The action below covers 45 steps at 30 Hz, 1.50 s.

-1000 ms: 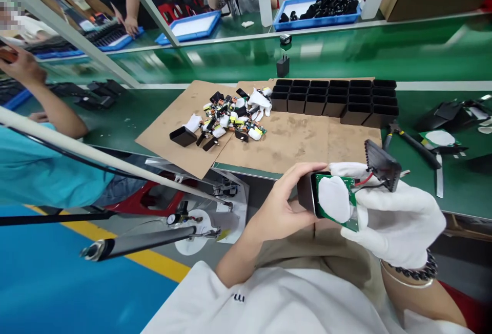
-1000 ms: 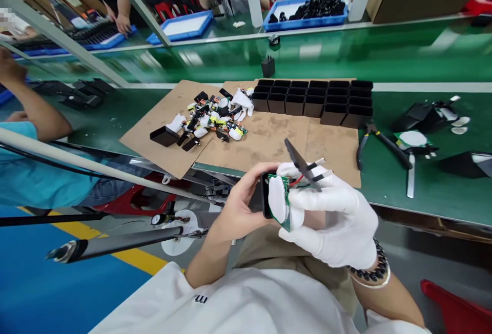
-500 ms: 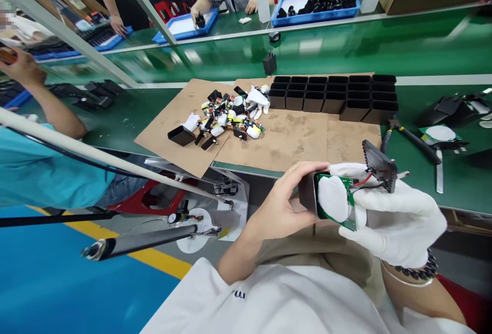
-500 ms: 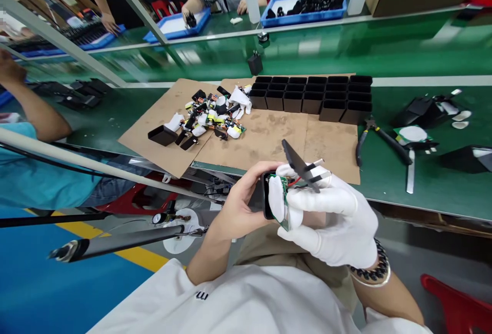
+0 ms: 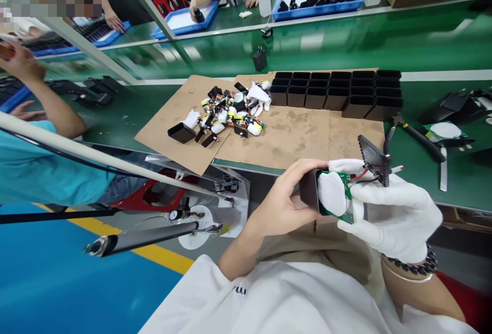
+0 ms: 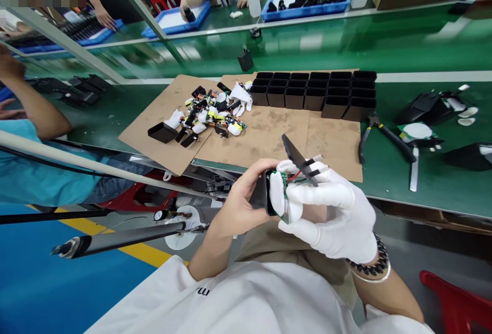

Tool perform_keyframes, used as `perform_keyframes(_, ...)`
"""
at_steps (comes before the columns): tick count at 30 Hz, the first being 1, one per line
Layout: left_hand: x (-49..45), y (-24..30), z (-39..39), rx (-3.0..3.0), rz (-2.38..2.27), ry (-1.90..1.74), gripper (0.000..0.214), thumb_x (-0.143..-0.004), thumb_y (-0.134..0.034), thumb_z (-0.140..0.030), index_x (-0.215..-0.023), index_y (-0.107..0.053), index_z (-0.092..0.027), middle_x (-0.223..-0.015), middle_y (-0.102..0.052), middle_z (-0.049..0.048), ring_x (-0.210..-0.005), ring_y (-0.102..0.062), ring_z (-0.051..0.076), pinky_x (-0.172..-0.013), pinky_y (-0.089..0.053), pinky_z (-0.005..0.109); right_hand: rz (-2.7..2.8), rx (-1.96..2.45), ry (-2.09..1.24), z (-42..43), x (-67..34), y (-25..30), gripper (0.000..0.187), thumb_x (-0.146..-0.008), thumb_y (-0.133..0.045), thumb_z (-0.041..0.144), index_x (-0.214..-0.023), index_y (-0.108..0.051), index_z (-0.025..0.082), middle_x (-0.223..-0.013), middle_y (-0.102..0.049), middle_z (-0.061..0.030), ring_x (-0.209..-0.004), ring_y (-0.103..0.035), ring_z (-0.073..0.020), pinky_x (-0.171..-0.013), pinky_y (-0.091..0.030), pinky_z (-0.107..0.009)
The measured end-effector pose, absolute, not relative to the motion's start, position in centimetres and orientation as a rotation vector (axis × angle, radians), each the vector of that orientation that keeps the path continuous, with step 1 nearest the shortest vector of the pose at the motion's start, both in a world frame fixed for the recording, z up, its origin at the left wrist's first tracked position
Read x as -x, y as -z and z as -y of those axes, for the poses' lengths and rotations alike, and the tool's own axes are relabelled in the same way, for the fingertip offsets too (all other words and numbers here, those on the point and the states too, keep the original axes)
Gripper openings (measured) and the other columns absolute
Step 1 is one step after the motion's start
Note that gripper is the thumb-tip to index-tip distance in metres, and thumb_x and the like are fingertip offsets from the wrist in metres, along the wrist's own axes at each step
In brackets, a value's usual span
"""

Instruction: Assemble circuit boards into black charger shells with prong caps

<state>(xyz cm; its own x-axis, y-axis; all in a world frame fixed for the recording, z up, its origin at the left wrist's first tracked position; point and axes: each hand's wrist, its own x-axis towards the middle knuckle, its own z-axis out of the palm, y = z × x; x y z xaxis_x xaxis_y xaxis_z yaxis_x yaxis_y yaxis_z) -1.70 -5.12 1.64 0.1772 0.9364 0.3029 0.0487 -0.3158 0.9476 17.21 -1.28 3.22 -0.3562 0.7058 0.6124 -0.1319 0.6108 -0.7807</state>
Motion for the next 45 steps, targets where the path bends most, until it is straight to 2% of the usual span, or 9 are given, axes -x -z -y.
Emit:
perform_keyframes(6,1.7,-1.4,5.0,-1.566,-0.976,-1.281,0.062,-0.074,-0.084,-0.022,-0.131,-0.06,-0.025,-0.13,-0.064,0.0078,-0.122,-0.06,0.027,-0.106,-0.047,0.035,1.77,0.462,-0.936,1.0,-17.4,-2.8,0.048,-0.071,-0.083,0.01,-0.111,-0.072,0.035,-0.105,-0.076,-0.0036,-0.099,-0.073,-0.0237,-0.093,-0.061,-0.046)
perform_keyframes(16,1.9,0.0,4.6,-1.573,-0.961,-1.31,0.058,-0.075,-0.082,-0.027,-0.129,-0.06,-0.026,-0.13,-0.065,0.0066,-0.126,-0.059,0.028,-0.112,-0.044,0.038,1.939,0.53,-0.779,0.9,-17.8,-2.8,0.035,-0.075,-0.08,0.019,-0.103,-0.071,0.038,-0.094,-0.076,-0.0005,-0.101,-0.073,-0.024,-0.086,-0.062,-0.044)
perform_keyframes(21,2.0,0.8,4.3,-1.538,-0.995,-1.259,0.061,-0.073,-0.084,-0.034,-0.129,-0.062,-0.023,-0.131,-0.065,0.007,-0.127,-0.058,0.029,-0.112,-0.044,0.04,1.985,0.387,-0.672,0.5,-17.0,-3.5,0.035,-0.079,-0.073,0.011,-0.104,-0.067,0.034,-0.085,-0.073,0.0005,-0.102,-0.072,-0.0211,-0.089,-0.06,-0.039)
perform_keyframes(25,1.8,1.4,4.0,-1.485,-1.05,-1.242,0.067,-0.07,-0.087,-0.038,-0.129,-0.061,-0.021,-0.128,-0.067,0.0086,-0.124,-0.061,0.03,-0.11,-0.046,0.04,2.122,0.569,-0.483,0.6,-16.4,-3.1,0.01,-0.084,-0.072,0.024,-0.093,-0.069,0.027,-0.119,-0.07,-0.0095,-0.125,-0.063,-0.0304,-0.098,-0.057,-0.048)
perform_keyframes(28,1.8,2.0,3.8,-1.435,-1.125,-1.184,0.066,-0.067,-0.09,-0.039,-0.125,-0.064,-0.02,-0.121,-0.071,0.0086,-0.118,-0.066,0.029,-0.107,-0.049,0.04,2.224,0.72,-0.57,0.9,-16.8,-2.1,0.022,-0.083,-0.075,0.037,-0.1,-0.072,0.023,-0.147,-0.055,-0.0166,-0.13,-0.06,-0.0366,-0.096,-0.058,-0.051)
perform_keyframes(30,2.1,2.4,3.7,-1.41,-1.101,-1.119,0.07,-0.063,-0.092,-0.044,-0.123,-0.065,-0.02,-0.121,-0.073,0.0095,-0.117,-0.067,0.029,-0.106,-0.05,0.039,2.141,0.791,-0.723,1.0,-17.7,-1.7,0.028,-0.083,-0.076,0.04,-0.106,-0.074,0.025,-0.151,-0.053,-0.0145,-0.124,-0.064,-0.0335,-0.095,-0.059,-0.046)
perform_keyframes(36,2.6,2.0,4.2,-1.634,-1.072,-0.931,0.066,-0.067,-0.089,-0.038,-0.125,-0.064,-0.018,-0.12,-0.073,0.0124,-0.109,-0.07,0.029,-0.096,-0.053,0.037,1.745,1.246,-1.086,-0.1,-19.2,-2.8,0.041,-0.088,-0.07,0.047,-0.124,-0.07,0.027,-0.116,-0.076,-0.0057,-0.092,-0.074,-0.0234,-0.08,-0.061,-0.036)
perform_keyframes(40,2.1,1.3,4.5,-2.166,-1.567,-0.984,0.048,-0.078,-0.064,-0.011,-0.125,-0.063,-0.021,-0.124,-0.072,0.01,-0.118,-0.065,0.027,-0.104,-0.042,0.039,1.795,1.322,-1.393,-1.9,-19.0,-3.2,0.059,-0.089,-0.055,0.071,-0.106,-0.077,0.019,-0.088,-0.077,-0.008,-0.07,-0.068,-0.0195,-0.061,-0.055,-0.03)
perform_keyframes(45,1.8,1.3,4.4,-2.551,-1.75,-1.0,0.048,-0.082,-0.045,-0.002,-0.121,-0.065,-0.021,-0.118,-0.074,0.0082,-0.119,-0.065,0.023,-0.107,-0.03,0.04,1.605,1.273,-1.847,-2.8,-19.2,-2.9,0.058,-0.09,-0.057,0.067,-0.103,-0.076,0.014,-0.077,-0.074,-0.0081,-0.056,-0.063,-0.0145,-0.054,-0.051,-0.026)
